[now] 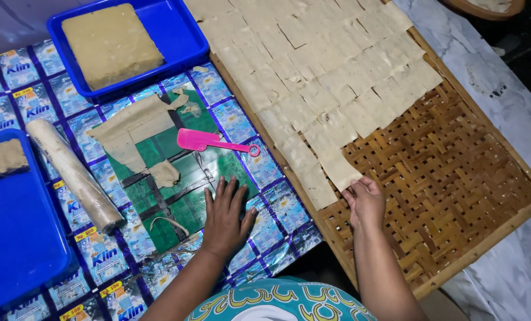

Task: Flattening sheets of dough with a pipe and cutting them into squares using a plastic scraper tool.

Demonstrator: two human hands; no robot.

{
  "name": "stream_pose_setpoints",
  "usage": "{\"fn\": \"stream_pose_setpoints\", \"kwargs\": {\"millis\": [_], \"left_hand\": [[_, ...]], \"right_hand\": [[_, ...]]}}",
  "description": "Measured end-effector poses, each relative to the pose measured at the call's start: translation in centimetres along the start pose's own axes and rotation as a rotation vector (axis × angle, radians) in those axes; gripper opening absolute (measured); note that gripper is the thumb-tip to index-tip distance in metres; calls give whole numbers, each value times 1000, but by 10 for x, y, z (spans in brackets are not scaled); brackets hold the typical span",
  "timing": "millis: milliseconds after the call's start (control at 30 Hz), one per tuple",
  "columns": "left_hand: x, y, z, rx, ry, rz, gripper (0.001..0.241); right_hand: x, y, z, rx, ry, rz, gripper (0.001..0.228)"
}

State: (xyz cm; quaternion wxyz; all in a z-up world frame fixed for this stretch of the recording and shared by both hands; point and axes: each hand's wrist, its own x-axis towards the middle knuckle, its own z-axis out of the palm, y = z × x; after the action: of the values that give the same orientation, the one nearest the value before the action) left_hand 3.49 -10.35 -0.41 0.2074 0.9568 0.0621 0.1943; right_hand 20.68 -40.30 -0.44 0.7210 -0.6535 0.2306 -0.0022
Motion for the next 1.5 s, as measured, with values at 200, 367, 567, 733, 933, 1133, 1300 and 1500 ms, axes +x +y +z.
{"fn": "stream_pose_setpoints", "kwargs": {"millis": [200,367,567,733,933,1133,1300,1500], "left_hand": [[0,-1,2,15,-11,-7,60],[1,0,1,13,-29,-18,59],[1,-1,1,9,-57,-28,60],[1,0,0,-9,-71,-49,59],[2,1,-5,-74,-40,-74,64],[1,-11,-11,-365,-93,-61,77],[-23,-26,-43,-115,-67,-150,60],[-62,-69,-79,65,-33,-387,58]], "right_hand": [[-5,-3,-9,-39,8,-19,27],[-9,-6,-11,-80,1,-20,28],[-26,-24,-12,-219,-41,-9,32],[-29,-27,-28,-540,-26,-99,26],[-11,-14,-27,-630,22,-328,30],[-65,-14,95,-736,-348,-748,11],[-75,4,189,-888,-645,-1159,26],[-39,38,245,-1216,-715,-1481,34]]}}
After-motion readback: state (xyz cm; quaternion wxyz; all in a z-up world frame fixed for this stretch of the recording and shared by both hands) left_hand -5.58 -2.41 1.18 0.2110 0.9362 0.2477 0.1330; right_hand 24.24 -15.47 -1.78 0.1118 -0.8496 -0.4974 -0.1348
